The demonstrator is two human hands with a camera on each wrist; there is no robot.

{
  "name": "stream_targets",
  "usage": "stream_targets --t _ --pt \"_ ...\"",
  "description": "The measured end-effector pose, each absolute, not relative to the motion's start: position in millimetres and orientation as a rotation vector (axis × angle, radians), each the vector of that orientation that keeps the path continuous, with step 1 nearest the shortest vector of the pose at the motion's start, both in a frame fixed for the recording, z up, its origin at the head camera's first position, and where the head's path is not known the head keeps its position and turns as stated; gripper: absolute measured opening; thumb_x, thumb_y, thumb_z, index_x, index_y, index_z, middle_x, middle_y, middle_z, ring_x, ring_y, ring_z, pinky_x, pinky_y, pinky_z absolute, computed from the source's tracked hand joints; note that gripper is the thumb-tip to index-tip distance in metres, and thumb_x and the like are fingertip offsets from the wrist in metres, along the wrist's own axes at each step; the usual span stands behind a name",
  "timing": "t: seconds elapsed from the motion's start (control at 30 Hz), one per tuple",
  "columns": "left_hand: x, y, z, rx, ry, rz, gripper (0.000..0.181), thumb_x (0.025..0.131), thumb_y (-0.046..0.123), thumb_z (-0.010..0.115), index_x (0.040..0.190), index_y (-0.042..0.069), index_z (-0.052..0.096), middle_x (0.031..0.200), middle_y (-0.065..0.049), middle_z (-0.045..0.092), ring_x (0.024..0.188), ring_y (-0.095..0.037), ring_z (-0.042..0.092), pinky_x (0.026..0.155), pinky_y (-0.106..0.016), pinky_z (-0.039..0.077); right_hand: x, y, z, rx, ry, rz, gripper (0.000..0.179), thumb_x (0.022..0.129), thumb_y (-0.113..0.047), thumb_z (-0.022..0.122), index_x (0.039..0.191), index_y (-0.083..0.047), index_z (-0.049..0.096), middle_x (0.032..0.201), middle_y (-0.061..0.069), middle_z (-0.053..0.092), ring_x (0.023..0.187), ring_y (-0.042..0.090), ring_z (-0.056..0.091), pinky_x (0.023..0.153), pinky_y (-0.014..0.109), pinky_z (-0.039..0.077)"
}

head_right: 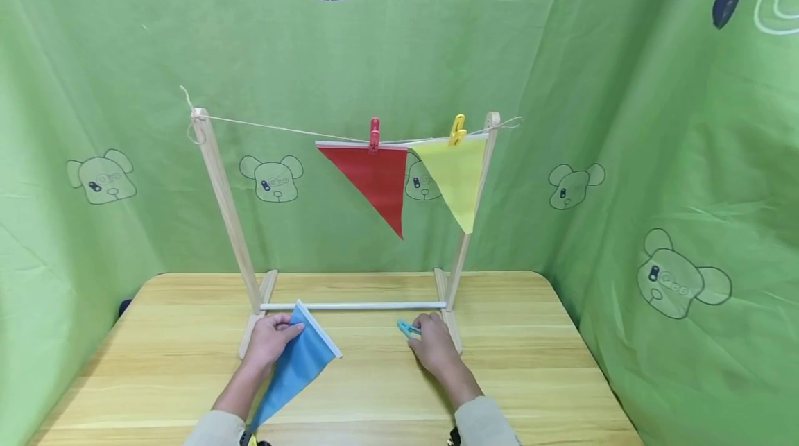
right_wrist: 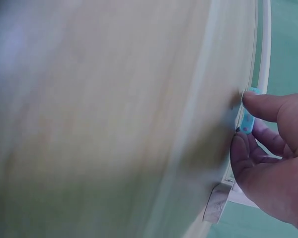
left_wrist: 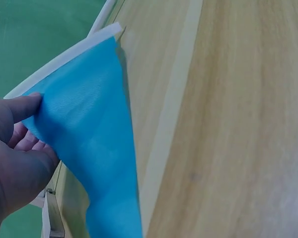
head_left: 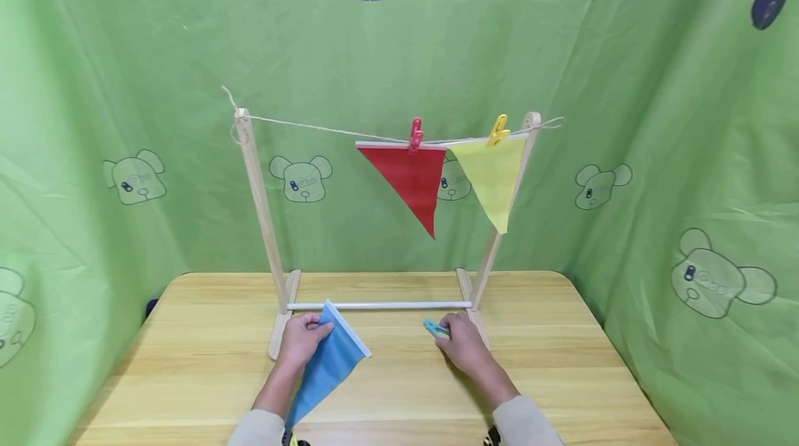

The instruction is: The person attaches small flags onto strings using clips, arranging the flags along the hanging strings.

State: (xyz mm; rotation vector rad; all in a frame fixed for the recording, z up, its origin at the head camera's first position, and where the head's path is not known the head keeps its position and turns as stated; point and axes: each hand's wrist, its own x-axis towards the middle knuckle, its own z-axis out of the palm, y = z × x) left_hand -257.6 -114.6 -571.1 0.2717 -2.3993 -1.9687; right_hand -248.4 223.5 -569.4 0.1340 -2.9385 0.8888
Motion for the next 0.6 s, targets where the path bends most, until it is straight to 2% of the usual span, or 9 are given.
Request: stream_targets --t 0.37,0.6 --pt "-260.4 -113.0 -565.4 0.252 -2.341 -1.986 0.016 0.091 0.006 0.076 0.099 -0.007 0.072 0.079 -0.005 0.072 0.072 -0.009 0.064 0.064 -0.023 0.053 -247.9 225.8 -565.6 0.138 -2.903 0.936 0.024 0.085 -0.004 0.081 0.103 -0.002 0.067 0.088 0.005 0.059 0.077 0.016 0.051 0.067 0.031 0.046" --pt "-259.3 -111.6 -562.2 0.238 -2.356 -1.951 0.016 0.092 0.007 0.076 0.099 -0.007 0.074 0.077 -0.002 0.070 0.071 -0.010 0.063 0.064 -0.023 0.053 -246.7 225.2 -563.5 0.136 -2.866 1.046 0.026 0.086 -0.006 0.080 0.109 -0.003 0.068 0.091 0.004 0.062 0.082 0.017 0.055 0.071 0.029 0.049"
